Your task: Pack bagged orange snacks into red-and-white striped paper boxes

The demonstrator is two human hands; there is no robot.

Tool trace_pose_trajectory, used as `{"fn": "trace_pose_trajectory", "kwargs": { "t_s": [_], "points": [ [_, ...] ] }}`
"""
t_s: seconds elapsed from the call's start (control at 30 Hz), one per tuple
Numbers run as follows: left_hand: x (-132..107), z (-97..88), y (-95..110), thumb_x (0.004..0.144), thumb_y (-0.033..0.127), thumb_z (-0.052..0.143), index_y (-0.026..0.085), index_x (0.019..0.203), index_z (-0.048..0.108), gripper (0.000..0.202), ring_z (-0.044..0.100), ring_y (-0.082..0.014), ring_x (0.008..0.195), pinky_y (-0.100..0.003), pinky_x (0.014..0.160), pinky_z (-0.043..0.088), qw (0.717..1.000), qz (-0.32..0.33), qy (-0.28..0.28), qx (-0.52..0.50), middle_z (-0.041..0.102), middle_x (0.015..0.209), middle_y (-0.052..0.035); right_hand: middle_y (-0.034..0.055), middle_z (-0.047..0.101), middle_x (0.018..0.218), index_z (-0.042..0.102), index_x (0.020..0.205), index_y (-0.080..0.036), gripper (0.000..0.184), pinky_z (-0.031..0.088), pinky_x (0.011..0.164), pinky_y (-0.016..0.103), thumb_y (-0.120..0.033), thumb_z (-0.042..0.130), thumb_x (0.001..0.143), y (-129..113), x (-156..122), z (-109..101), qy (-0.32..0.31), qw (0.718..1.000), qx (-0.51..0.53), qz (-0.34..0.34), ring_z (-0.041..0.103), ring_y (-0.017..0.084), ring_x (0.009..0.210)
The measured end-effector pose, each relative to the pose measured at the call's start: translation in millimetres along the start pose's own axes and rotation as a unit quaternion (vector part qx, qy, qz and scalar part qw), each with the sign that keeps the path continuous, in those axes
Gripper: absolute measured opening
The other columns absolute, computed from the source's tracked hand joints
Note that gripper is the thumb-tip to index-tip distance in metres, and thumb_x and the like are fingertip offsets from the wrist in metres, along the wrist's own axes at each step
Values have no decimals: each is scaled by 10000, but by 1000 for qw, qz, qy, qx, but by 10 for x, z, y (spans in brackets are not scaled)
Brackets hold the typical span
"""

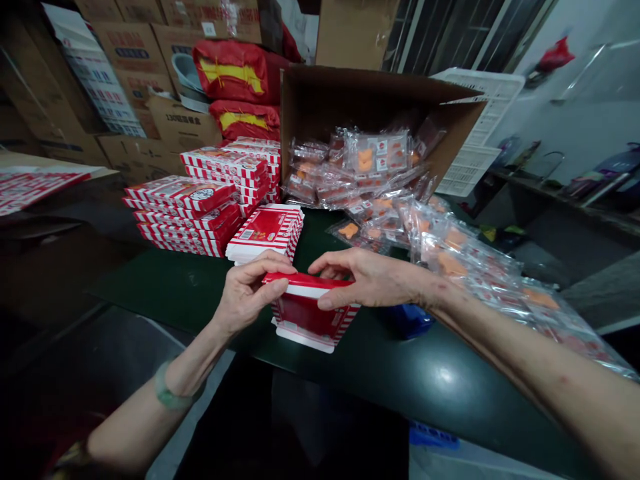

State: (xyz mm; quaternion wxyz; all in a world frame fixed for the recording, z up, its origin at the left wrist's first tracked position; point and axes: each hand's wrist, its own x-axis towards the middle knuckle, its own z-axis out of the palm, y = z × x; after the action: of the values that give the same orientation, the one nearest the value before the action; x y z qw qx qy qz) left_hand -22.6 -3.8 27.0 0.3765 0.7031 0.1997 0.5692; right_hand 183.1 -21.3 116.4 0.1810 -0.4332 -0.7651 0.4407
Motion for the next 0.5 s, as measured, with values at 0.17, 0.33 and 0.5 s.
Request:
{"fn": "trace_pose_trajectory", "kwargs": {
  "t_s": [0.17,0.33,0.5],
  "points": [
    [56,1,67,767,279,671,196,787,725,100,570,-143,735,-263,687,441,996,-63,7,-61,620,783,-33,-9,654,676,714,854,-199,204,406,470,194,-329,586,763,-12,-36,81,15,1000,18,6,520,91,536],
    [98,18,58,728,337,706,181,737,725,157,546,-122,641,-238,602,418,984,-129,20,-122,632,722,-17,-26,595,594,660,741,-187,210,369,453,199,-312,512,822,-29,-56,223,51,995,-80,-30,487,94,503],
    [2,59,-54,843,364,574,204,937,727,241,613,-172,839,-280,783,466,988,-54,24,-141,677,891,-51,22,681,911,627,1024,-203,318,477,715,262,-361,370,921,52,-78,278,67,975,-193,-88,609,145,769]
  ]
}}
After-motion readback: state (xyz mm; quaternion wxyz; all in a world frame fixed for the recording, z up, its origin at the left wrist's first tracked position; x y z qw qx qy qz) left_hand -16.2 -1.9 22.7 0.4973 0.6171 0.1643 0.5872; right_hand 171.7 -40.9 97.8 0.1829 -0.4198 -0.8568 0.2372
